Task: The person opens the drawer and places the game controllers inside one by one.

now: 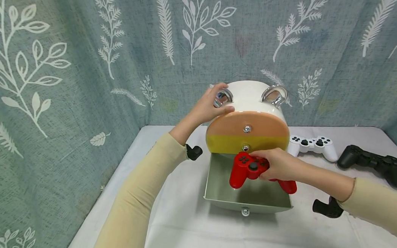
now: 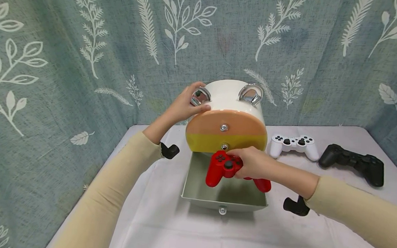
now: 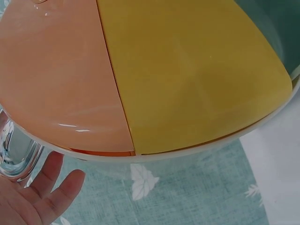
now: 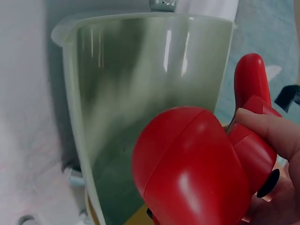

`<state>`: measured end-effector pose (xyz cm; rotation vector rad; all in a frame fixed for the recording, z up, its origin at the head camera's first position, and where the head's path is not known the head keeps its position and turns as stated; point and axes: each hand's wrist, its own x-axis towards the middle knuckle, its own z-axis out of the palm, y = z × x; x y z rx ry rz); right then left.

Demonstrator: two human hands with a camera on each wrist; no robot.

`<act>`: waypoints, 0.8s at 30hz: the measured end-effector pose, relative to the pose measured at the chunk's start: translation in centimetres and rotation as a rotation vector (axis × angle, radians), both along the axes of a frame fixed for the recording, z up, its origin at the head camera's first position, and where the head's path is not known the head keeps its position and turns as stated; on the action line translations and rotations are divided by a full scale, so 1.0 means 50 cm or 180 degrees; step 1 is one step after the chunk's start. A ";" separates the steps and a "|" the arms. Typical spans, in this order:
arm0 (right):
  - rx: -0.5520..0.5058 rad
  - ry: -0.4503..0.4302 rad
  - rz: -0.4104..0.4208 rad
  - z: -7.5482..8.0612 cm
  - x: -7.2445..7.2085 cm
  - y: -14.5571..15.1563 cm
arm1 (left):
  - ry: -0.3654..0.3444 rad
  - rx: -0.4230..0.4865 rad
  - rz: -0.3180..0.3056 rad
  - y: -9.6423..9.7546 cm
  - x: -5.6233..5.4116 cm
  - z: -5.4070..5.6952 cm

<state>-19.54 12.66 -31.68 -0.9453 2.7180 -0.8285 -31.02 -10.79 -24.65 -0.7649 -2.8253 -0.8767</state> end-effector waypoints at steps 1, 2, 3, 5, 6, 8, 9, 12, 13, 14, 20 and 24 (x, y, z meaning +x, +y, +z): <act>0.0010 0.0007 0.0010 -0.002 -0.001 -0.005 | 0.0001 -0.0001 -0.0004 0.000 0.000 0.000; 0.0019 0.0001 0.0019 -0.004 -0.002 -0.010 | 0.0004 -0.0003 -0.0005 0.000 0.000 0.001; 0.0026 -0.0006 0.0021 -0.006 -0.003 -0.015 | 0.0000 0.0001 -0.0007 -0.001 0.001 0.001; 0.0044 0.0000 0.0029 -0.011 -0.007 -0.024 | 0.0001 0.0016 -0.0009 -0.001 0.001 0.000; 0.0056 -0.0002 0.0029 -0.013 -0.008 -0.029 | 0.0001 0.0021 -0.0010 -0.002 0.001 0.000; 0.0082 -0.0015 0.0025 -0.018 -0.011 -0.036 | -0.0002 0.0021 -0.0011 -0.002 0.002 0.000; 0.0088 -0.0012 0.0027 -0.021 -0.013 -0.040 | -0.0004 0.0018 -0.0010 -0.002 0.002 0.000; 0.0097 -0.0037 0.0041 -0.027 -0.019 -0.050 | -0.0003 0.0006 -0.0004 -0.002 0.002 0.000; 0.0097 -0.0052 0.0044 -0.029 -0.021 -0.054 | -0.0006 0.0002 0.0001 -0.002 0.003 0.000; 0.0096 -0.0075 0.0049 -0.031 -0.023 -0.057 | -0.0005 0.0004 0.0003 -0.002 0.003 0.000; 0.0140 -0.0213 0.0101 -0.043 -0.028 -0.072 | 0.0011 0.0016 -0.0011 -0.001 0.001 -0.002; 0.0196 -0.0264 0.0106 -0.051 -0.033 -0.081 | 0.0037 0.0048 -0.0021 -0.001 0.000 -0.005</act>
